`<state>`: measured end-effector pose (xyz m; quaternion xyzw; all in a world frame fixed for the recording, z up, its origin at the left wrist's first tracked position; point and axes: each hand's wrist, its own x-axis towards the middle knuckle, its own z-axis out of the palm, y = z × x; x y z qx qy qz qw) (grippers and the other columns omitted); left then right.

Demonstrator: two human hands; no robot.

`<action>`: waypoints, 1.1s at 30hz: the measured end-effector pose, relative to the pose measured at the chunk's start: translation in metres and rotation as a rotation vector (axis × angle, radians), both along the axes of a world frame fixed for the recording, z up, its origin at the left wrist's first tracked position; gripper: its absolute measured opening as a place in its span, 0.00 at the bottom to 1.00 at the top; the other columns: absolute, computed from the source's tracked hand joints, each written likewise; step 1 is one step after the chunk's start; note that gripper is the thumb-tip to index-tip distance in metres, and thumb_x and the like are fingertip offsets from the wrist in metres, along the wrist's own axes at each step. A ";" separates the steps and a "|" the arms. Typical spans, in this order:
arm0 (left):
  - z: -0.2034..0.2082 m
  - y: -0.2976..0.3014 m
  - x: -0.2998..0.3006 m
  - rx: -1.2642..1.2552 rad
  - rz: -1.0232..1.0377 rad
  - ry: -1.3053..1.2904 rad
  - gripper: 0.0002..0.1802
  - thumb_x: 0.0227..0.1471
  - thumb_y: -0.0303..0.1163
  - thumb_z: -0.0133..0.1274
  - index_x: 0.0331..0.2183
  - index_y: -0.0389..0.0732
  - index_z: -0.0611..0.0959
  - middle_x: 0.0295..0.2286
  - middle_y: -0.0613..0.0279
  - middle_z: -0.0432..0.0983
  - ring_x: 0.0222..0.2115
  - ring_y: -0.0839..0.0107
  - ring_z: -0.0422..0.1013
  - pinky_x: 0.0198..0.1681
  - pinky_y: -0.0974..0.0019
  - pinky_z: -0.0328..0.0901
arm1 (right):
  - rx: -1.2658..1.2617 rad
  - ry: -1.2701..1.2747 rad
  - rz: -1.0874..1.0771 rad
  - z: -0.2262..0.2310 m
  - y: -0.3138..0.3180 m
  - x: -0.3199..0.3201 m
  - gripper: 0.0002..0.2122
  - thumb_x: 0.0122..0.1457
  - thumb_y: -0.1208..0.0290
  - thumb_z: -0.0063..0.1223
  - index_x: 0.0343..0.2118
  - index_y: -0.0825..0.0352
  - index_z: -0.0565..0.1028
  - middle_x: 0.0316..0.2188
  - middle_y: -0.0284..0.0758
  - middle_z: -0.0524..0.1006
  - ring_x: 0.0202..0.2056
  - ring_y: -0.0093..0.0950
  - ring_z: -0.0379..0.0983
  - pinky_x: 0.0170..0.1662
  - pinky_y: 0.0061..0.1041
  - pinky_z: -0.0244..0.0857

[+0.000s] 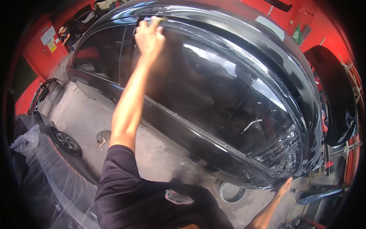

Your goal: The person applies a transparent protective film to the rear quarter panel of a black car. They use a squeegee to smooth the film and a purple cloth to wipe the surface, working methodically along the panel's curves and edges.

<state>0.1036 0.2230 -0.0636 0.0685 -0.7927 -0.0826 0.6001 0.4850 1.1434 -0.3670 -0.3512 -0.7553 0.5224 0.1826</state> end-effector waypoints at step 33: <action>0.011 -0.075 -0.032 0.022 -0.089 -0.033 0.20 0.61 0.35 0.63 0.55 0.54 0.89 0.44 0.50 0.78 0.44 0.48 0.76 0.44 0.43 0.71 | 0.183 0.051 -0.076 0.019 -0.009 0.010 0.45 0.73 0.32 0.43 0.75 0.72 0.63 0.74 0.41 0.65 0.71 0.37 0.62 0.74 0.34 0.53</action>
